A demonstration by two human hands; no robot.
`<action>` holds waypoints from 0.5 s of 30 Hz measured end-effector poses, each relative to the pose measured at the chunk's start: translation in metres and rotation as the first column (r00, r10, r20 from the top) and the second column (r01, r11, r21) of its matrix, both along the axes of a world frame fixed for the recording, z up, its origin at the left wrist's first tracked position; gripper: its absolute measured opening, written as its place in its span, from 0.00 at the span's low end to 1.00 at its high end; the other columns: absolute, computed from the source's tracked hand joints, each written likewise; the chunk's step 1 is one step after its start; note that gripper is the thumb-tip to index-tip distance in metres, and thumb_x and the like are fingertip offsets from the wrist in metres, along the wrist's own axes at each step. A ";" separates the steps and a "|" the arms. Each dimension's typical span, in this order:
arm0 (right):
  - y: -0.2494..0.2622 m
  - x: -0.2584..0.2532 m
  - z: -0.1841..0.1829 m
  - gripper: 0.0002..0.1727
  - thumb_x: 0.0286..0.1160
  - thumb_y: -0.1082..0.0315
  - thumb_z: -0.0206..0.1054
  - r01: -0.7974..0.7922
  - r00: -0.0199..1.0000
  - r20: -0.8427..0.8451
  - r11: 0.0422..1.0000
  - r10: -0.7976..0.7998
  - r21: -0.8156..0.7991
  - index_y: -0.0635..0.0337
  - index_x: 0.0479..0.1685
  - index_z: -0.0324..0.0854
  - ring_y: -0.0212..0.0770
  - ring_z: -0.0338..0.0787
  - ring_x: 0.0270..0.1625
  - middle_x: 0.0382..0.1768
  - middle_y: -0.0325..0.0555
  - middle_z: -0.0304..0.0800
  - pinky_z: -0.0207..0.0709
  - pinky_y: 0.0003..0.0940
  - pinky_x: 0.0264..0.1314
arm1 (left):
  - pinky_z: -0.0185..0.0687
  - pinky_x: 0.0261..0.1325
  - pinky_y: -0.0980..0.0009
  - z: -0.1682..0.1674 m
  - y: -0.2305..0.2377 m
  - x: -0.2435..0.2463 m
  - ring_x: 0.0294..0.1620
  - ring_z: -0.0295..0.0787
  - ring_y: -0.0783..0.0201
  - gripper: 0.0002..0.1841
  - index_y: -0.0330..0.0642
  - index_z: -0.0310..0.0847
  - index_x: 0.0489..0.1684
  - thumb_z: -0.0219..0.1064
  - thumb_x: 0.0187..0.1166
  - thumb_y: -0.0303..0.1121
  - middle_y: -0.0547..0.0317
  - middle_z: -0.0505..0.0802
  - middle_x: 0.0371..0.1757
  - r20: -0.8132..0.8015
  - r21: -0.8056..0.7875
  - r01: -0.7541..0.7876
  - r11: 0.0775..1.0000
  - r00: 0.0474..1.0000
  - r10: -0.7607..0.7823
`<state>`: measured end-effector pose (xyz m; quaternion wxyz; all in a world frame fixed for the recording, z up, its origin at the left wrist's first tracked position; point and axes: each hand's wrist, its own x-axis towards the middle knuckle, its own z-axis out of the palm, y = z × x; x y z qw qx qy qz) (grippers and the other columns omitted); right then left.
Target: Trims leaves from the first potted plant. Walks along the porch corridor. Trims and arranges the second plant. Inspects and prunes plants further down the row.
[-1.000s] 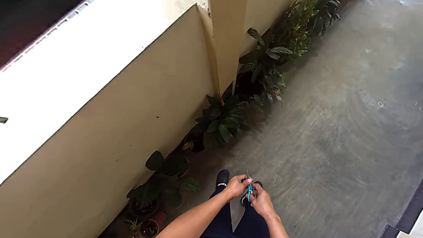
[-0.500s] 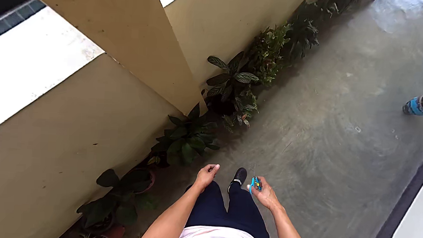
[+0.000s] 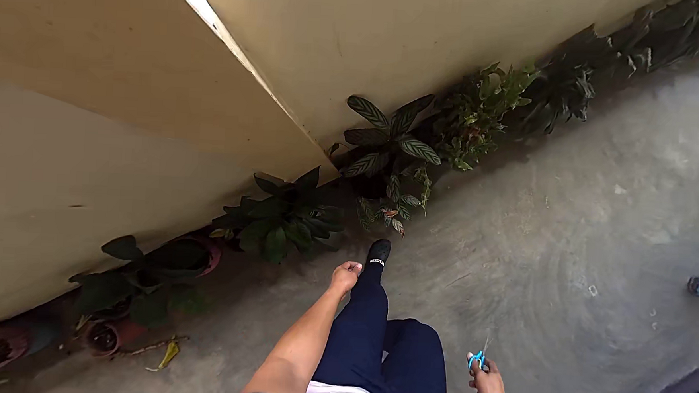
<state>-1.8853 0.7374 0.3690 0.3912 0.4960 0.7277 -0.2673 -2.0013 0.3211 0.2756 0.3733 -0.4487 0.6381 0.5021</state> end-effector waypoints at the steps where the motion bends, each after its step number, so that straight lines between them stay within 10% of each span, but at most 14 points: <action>1: 0.005 -0.011 -0.001 0.34 0.84 0.49 0.69 -0.014 1.000 -0.019 1.000 0.014 -0.016 0.61 0.81 0.69 0.51 0.89 0.39 0.48 0.61 0.90 0.80 0.48 0.39 | 0.82 0.63 0.55 -0.005 0.011 -0.007 0.59 0.89 0.54 0.19 0.40 0.80 0.71 0.58 0.93 0.42 0.44 0.89 0.63 0.002 0.005 0.008 1.000 1.000 -0.008; 10: 0.044 -0.157 -0.073 0.33 0.83 0.55 0.71 -0.329 0.940 -0.164 0.921 0.299 -0.210 0.62 0.82 0.67 0.46 0.88 0.35 0.44 0.57 0.89 0.82 0.44 0.38 | 0.83 0.63 0.54 -0.069 0.110 -0.053 0.60 0.89 0.55 0.17 0.43 0.81 0.72 0.54 0.94 0.38 0.48 0.91 0.61 -0.045 0.046 -0.341 0.939 0.938 0.343; 15: 0.071 -0.203 -0.146 0.32 0.83 0.58 0.70 -0.468 0.879 -0.276 0.818 0.390 -0.336 0.63 0.82 0.67 0.38 0.87 0.29 0.41 0.50 0.89 0.80 0.33 0.31 | 0.82 0.60 0.57 -0.146 0.156 -0.059 0.58 0.87 0.55 0.18 0.41 0.80 0.73 0.52 0.95 0.38 0.47 0.90 0.62 -0.089 -0.007 -0.652 0.758 0.756 0.649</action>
